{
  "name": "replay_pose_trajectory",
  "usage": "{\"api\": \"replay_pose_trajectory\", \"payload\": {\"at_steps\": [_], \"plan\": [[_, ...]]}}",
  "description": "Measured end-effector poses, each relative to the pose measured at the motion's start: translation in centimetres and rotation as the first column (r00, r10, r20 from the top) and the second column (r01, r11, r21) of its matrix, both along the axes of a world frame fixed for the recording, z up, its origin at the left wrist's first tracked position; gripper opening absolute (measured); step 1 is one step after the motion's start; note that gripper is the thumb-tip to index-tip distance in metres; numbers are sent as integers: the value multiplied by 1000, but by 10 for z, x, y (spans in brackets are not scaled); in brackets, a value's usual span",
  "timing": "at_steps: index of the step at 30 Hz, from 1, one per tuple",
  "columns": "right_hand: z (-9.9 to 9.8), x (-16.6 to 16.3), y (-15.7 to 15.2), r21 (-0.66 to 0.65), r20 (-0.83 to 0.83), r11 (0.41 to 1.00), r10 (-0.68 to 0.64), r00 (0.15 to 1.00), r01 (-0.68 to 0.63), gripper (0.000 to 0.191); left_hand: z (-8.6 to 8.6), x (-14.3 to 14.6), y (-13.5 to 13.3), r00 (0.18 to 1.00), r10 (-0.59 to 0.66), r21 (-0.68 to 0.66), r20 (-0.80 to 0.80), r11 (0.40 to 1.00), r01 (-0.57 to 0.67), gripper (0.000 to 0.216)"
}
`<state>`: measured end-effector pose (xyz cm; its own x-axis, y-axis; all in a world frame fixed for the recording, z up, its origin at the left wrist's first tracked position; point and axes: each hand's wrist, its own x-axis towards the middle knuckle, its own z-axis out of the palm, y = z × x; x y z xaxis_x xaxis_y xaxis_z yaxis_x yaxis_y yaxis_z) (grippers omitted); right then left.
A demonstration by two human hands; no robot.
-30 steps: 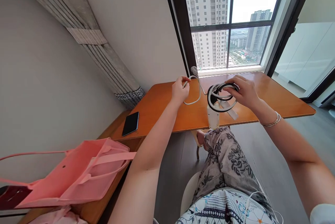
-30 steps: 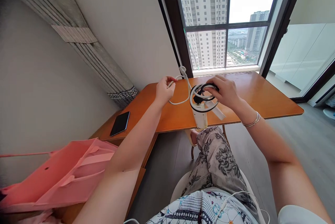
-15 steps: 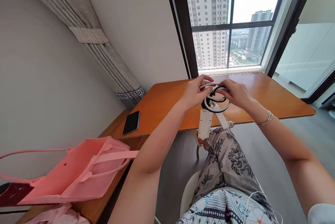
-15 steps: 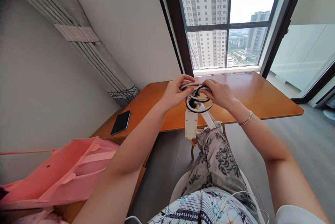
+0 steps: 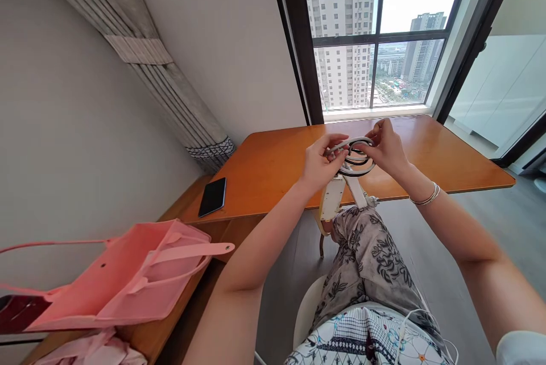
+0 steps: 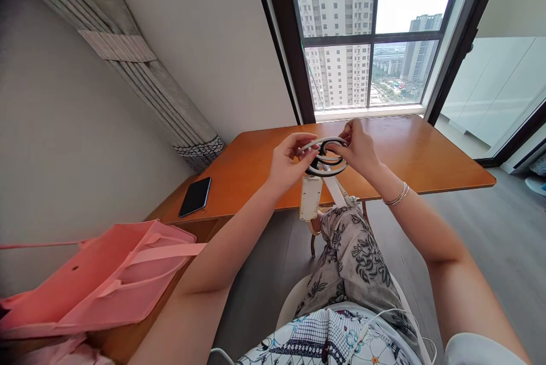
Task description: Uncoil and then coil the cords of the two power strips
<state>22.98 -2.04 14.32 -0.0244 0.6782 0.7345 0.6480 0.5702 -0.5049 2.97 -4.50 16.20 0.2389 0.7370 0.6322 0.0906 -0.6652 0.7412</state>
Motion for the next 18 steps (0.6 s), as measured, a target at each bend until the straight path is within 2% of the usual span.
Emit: {"api": "replay_pose_trajectory", "payload": {"at_steps": [4,5,7,9,10,12,14,16,18], "plan": [[-5,0,2,-8,7,999,42,999,-42,51,1,0,-7,980,-145,-69,-134,988,137,35],[-5,-1,1,-4,36,999,45,998,-45,50,2,0,-6,979,-136,-77,-149,989,126,35],[-6,-3,-1,3,102,999,41,994,-42,47,7,-1,-3,983,-30,-19,-182,999,27,30],[-7,-7,-4,10,159,999,31,987,-33,45,14,-2,3,958,58,64,-281,997,-41,22],[-7,-8,-5,12,175,999,28,984,-31,44,18,-2,6,932,59,69,-357,997,-36,19],[-6,-11,-6,8,183,999,33,982,-35,44,24,-3,11,864,0,-5,-504,1000,-3,18],[-6,-13,-8,-12,176,999,53,983,-52,44,28,-4,15,812,-63,-101,-580,995,5,19],[-5,-14,-10,-44,168,997,76,983,-70,42,28,-5,18,806,-83,-146,-586,989,-4,23],[-4,-14,-11,-76,155,993,97,983,-86,38,24,-5,21,835,-81,-160,-544,987,-9,27]]}}
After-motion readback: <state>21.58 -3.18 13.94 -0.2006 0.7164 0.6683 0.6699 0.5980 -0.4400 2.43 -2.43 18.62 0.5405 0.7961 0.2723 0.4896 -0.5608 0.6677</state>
